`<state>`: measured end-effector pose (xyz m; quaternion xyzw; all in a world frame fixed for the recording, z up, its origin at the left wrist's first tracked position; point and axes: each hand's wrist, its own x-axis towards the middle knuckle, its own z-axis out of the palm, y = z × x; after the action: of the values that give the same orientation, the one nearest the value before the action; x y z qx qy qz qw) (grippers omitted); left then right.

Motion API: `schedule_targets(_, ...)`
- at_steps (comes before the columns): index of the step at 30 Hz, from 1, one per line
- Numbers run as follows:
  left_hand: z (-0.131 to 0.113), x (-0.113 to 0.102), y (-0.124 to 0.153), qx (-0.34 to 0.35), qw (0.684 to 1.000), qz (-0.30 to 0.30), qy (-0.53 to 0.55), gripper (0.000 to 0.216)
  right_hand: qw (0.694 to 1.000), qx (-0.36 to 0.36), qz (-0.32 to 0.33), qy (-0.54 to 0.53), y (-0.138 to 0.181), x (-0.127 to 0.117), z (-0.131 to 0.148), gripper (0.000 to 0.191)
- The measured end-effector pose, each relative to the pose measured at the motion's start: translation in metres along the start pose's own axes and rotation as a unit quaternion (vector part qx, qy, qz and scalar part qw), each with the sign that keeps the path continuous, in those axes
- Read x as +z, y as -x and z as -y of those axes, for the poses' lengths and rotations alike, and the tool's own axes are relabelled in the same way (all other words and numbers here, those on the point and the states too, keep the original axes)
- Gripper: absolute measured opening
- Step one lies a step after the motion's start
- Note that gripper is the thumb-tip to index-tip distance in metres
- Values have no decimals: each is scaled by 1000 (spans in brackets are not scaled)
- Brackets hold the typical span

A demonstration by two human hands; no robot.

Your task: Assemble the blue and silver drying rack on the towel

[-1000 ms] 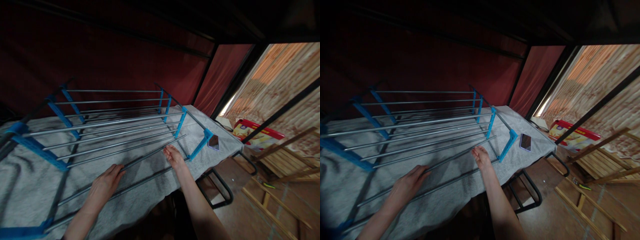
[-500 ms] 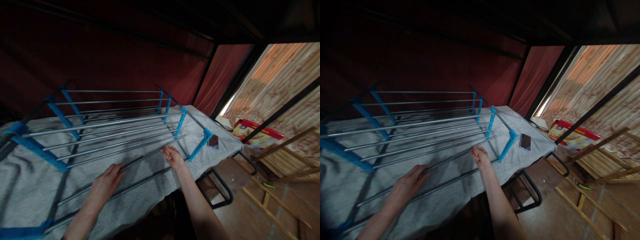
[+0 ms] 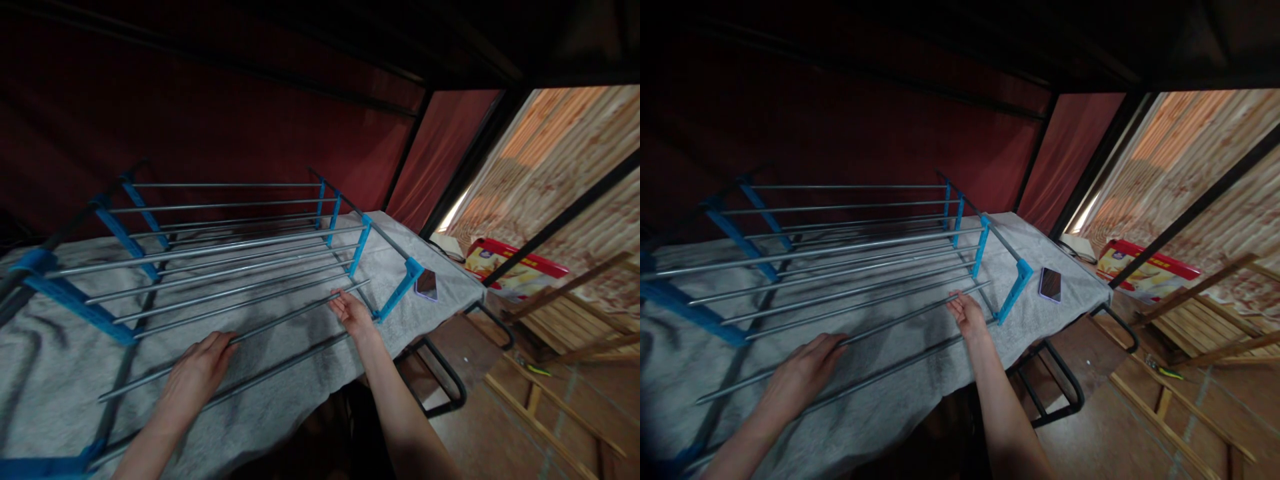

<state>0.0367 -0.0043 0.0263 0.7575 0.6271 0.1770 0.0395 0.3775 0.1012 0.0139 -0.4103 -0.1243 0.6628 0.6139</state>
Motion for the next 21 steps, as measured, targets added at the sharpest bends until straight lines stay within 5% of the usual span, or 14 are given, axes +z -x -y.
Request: schedule_targets(21, 13, -6, -2, -3, 1000, 13, 19, 39, 999, 12, -41, -8, -2, -2, 14, 21)
